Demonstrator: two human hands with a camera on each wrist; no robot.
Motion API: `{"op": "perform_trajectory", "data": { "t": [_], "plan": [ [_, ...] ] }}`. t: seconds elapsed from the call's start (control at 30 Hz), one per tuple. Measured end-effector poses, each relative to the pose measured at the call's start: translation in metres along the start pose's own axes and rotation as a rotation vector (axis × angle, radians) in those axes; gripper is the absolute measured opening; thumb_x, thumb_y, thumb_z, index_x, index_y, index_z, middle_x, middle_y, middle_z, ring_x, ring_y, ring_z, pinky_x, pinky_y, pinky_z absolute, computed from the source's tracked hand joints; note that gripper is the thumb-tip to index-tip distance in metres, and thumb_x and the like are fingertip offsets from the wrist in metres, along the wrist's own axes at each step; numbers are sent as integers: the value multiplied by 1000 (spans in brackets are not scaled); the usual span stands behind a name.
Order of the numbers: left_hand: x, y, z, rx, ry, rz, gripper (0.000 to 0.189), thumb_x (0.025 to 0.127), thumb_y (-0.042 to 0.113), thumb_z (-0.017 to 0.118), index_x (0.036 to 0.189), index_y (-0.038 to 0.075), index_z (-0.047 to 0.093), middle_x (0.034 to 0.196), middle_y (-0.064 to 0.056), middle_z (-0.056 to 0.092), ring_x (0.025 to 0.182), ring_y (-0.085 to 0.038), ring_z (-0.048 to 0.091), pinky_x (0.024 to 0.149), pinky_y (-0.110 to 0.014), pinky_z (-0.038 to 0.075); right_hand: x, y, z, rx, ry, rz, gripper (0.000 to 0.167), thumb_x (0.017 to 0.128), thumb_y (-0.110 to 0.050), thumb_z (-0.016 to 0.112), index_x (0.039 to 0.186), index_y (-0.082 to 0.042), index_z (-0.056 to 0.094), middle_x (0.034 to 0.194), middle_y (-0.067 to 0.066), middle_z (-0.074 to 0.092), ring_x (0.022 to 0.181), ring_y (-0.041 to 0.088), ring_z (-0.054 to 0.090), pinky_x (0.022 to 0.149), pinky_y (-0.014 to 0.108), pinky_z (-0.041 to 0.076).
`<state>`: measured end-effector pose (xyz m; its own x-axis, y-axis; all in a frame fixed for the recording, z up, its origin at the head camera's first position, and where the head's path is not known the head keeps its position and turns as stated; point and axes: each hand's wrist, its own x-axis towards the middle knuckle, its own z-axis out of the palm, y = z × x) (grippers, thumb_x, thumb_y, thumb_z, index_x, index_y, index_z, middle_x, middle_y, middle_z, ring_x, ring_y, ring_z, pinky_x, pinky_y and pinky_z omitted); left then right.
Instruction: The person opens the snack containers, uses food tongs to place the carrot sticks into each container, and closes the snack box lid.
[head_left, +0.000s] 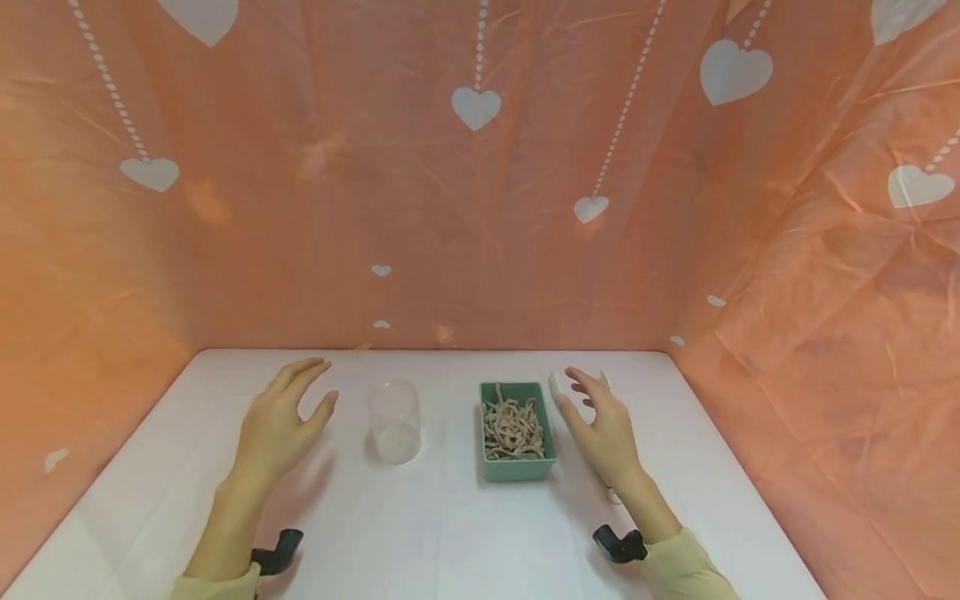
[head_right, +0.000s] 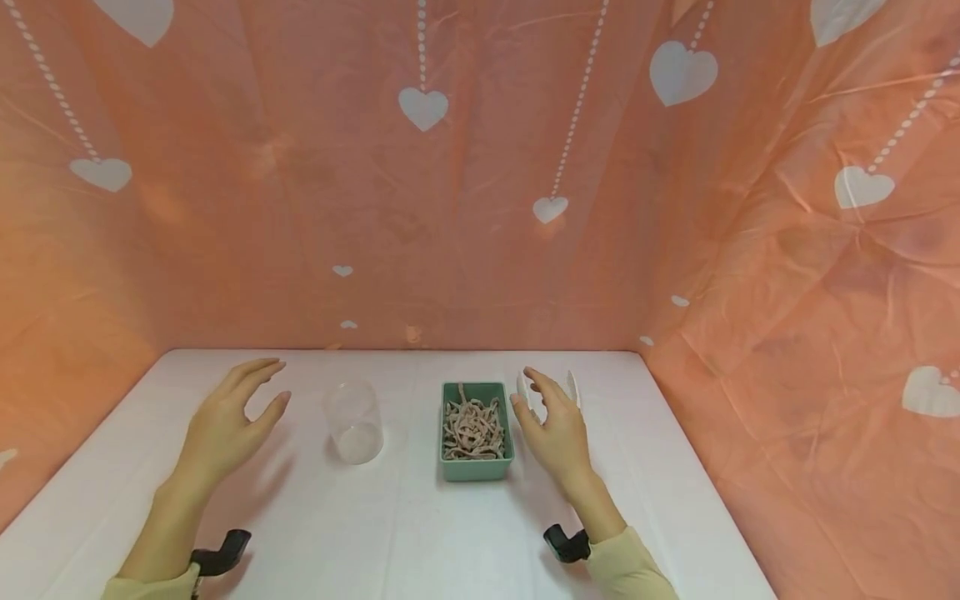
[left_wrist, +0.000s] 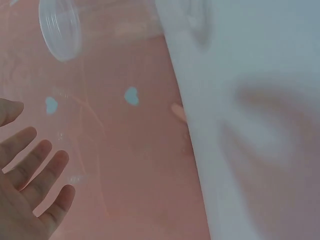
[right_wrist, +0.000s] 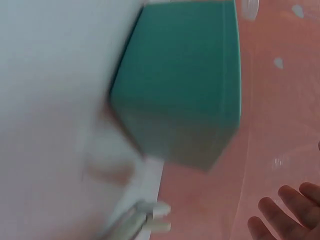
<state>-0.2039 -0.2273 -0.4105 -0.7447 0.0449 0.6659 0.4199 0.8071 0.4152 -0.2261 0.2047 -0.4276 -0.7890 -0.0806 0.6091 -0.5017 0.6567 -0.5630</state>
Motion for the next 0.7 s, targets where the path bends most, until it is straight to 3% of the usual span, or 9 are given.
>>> {"op": "perform_trajectory", "data": {
  "t": [0.4,0.53,0.7],
  "plan": [
    [12,18,27,-112,-54,7,44,93,12,73,136,3,65,139,-16,63,126,-44,59,98,-68,47,-1,-34,48,110,-61,-101,47,95,-11,73,139,0,60,127,19,70,105,37,70,79,54,61],
    [13,21,35,-129,-126,7,45,95,15,73,137,2,64,141,-18,62,131,-43,56,104,-68,43,-4,-44,62,136,-87,-91,47,95,-12,73,139,1,61,125,22,69,102,39,70,78,51,62],
    [12,21,40,-142,-244,-11,47,98,22,71,140,3,62,143,-17,60,135,-42,52,109,-67,40,-6,-57,78,171,-144,-51,46,97,-13,71,140,-1,60,131,21,67,110,39,69,87,53,60]
  ]
}}
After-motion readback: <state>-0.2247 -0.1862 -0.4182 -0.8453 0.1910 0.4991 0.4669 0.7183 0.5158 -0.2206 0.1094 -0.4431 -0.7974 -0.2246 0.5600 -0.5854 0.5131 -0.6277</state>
